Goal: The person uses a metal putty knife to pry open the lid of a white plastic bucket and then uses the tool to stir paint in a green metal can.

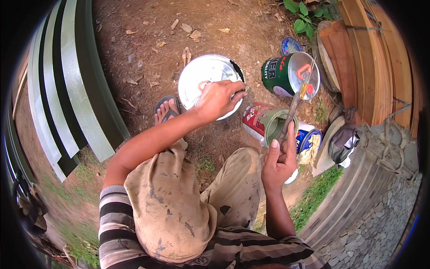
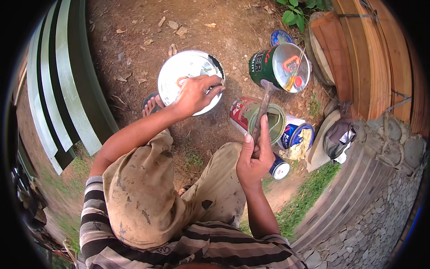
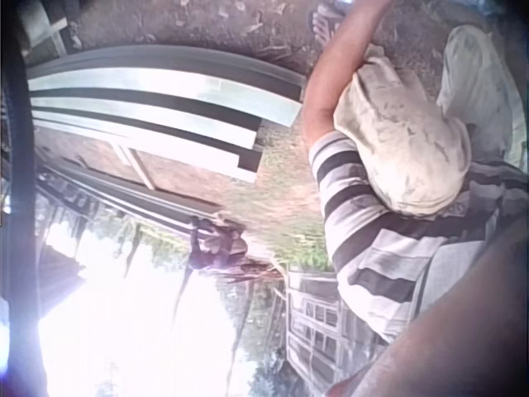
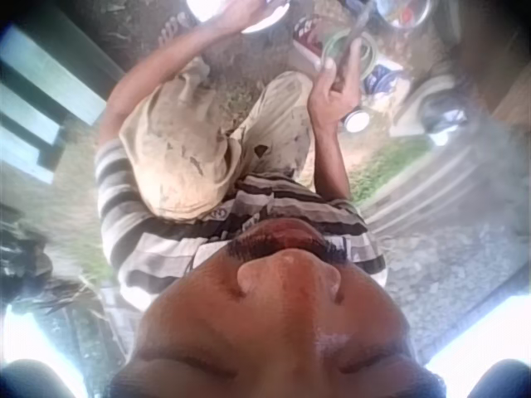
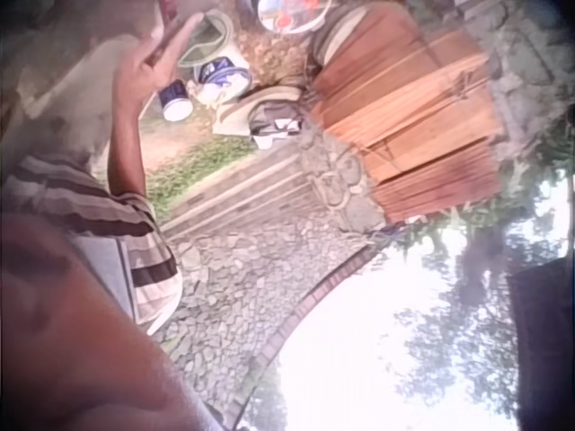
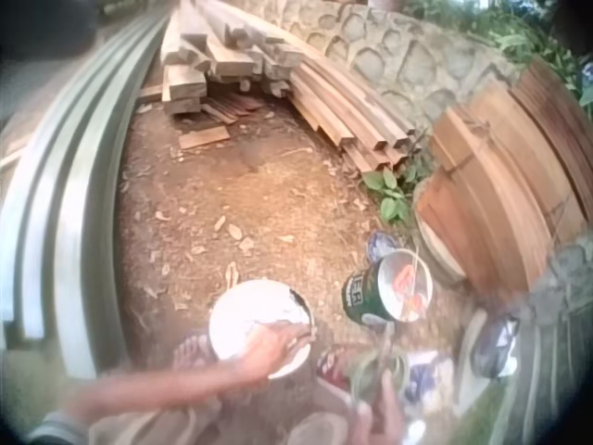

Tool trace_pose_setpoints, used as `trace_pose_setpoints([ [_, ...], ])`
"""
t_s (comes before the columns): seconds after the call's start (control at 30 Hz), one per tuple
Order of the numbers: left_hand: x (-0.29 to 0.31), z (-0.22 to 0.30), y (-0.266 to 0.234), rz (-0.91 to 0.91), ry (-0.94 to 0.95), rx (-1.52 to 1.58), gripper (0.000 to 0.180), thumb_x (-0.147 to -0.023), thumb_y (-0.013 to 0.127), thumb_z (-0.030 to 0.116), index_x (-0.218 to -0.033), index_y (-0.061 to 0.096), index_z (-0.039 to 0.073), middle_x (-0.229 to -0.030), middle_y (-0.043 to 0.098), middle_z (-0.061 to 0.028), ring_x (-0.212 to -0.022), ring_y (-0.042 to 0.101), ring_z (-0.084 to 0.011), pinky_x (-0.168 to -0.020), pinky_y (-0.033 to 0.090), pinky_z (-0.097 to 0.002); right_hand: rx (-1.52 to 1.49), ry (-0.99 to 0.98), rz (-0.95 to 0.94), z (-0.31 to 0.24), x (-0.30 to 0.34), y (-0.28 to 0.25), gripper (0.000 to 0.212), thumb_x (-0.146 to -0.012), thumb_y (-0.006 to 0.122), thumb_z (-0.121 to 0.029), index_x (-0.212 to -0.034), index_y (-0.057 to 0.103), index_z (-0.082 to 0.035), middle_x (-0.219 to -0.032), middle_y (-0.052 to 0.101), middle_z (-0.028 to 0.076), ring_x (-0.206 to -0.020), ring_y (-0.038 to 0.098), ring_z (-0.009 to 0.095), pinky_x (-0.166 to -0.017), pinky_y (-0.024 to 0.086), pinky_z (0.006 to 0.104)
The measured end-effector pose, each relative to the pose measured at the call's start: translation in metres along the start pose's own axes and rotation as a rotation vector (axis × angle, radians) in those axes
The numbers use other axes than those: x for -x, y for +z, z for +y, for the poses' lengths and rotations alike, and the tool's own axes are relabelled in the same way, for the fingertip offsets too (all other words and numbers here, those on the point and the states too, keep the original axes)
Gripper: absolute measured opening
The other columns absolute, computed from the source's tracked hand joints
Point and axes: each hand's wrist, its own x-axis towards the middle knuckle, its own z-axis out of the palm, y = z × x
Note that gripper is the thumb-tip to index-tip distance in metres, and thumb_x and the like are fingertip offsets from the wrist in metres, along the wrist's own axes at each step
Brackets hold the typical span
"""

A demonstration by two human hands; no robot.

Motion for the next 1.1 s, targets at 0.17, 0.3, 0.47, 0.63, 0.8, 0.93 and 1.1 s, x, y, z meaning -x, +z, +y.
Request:
trace_pose_setpoints([
  [0.17, 0.0, 0.002, -0.002, -0.003, -0.023, 0.004, 0.018, -0.097, 0.078, 0.018, -0.099, 0.068, 0.002, -0.081, 0.07, -0.0172, -0.074, 0.071, -0.038, -0.067, 0.055, -0.0457, 0.02, 0.002, -0.007, 0.0, 0.001, -0.001, 0.054, -0.105, 0.058, 0.002, -0.157, 0.047, 0.008, -0.146, 0.067, 0.021, -0.069, 0.056, 0.001, -0.055, 0.043, 0.0208],
  [0.3, 0.0, 0.002, -0.001, 0.009, -0.035, 0.007, 0.018, -0.097, 0.078, 0.017, -0.097, 0.068, 0.002, -0.079, 0.07, -0.0166, -0.074, 0.071, -0.0372, -0.066, 0.055, -0.0453, 0.024, -0.023, -0.02, 0.003, 0.001, 0.0, 0.054, -0.105, 0.06, 0.0, -0.157, 0.048, 0.007, -0.145, 0.068, 0.019, -0.065, 0.052, 0.001, -0.053, 0.04, 0.0208],
  [0.47, 0.001, 0.0, 0.0, 0.031, -0.015, 0.002, 0.019, -0.096, 0.079, 0.018, -0.094, 0.069, 0.003, -0.079, 0.071, -0.0149, -0.073, 0.072, -0.0346, -0.066, 0.056, -0.0443, 0.007, -0.024, -0.031, 0.005, 0.003, -0.001, 0.054, -0.104, 0.061, 0.0, -0.157, 0.048, 0.007, -0.142, 0.07, 0.018, -0.065, 0.051, 0.001, -0.053, 0.038, 0.0205],
  [0.63, -0.001, -0.001, 0.001, 0.027, 0.004, 0.011, 0.019, -0.095, 0.08, 0.018, -0.091, 0.069, 0.003, -0.078, 0.071, -0.0138, -0.072, 0.072, -0.0336, -0.066, 0.056, -0.0433, 0.0, -0.029, -0.016, 0.004, 0.003, 0.002, 0.054, -0.104, 0.061, 0.0, -0.156, 0.048, 0.007, -0.139, 0.071, 0.018, -0.065, 0.052, 0.001, -0.053, 0.039, 0.0203],
  [0.8, -0.002, 0.001, 0.0, -0.013, 0.025, -0.012, 0.015, -0.093, 0.08, 0.017, -0.091, 0.071, 0.005, -0.076, 0.07, -0.0131, -0.071, 0.071, -0.0337, -0.065, 0.056, -0.0445, 0.102, -0.203, -0.017, 0.004, -0.002, 0.003, 0.054, -0.102, 0.063, 0.002, -0.154, 0.052, 0.008, -0.13, 0.073, 0.021, -0.069, 0.061, 0.01, -0.058, 0.049, 0.027],
  [0.93, -0.002, 0.0, -0.001, 0.0, 0.136, -0.013, 0.011, -0.092, 0.079, 0.014, -0.091, 0.071, 0.007, -0.08, 0.071, -0.0111, -0.077, 0.072, -0.0322, -0.067, 0.056, -0.0451, 0.245, -0.541, 0.01, -0.02, -0.018, 0.006, 0.054, -0.097, 0.067, 0.005, -0.15, 0.055, 0.009, -0.116, 0.075, 0.023, -0.076, 0.07, 0.025, -0.068, 0.057, 0.035],
  [1.1, -0.004, 0.003, -0.003, -0.035, 0.188, -0.082, 0.007, -0.09, 0.077, 0.011, -0.093, 0.071, 0.009, -0.084, 0.071, -0.0081, -0.085, 0.072, -0.0294, -0.069, 0.057, -0.044, 0.353, -0.498, -0.05, -0.006, -0.017, 0.018, 0.054, -0.095, 0.068, 0.006, -0.148, 0.059, 0.005, -0.112, 0.075, 0.025, -0.091, 0.076, 0.036, -0.08, 0.059, 0.0373],
])
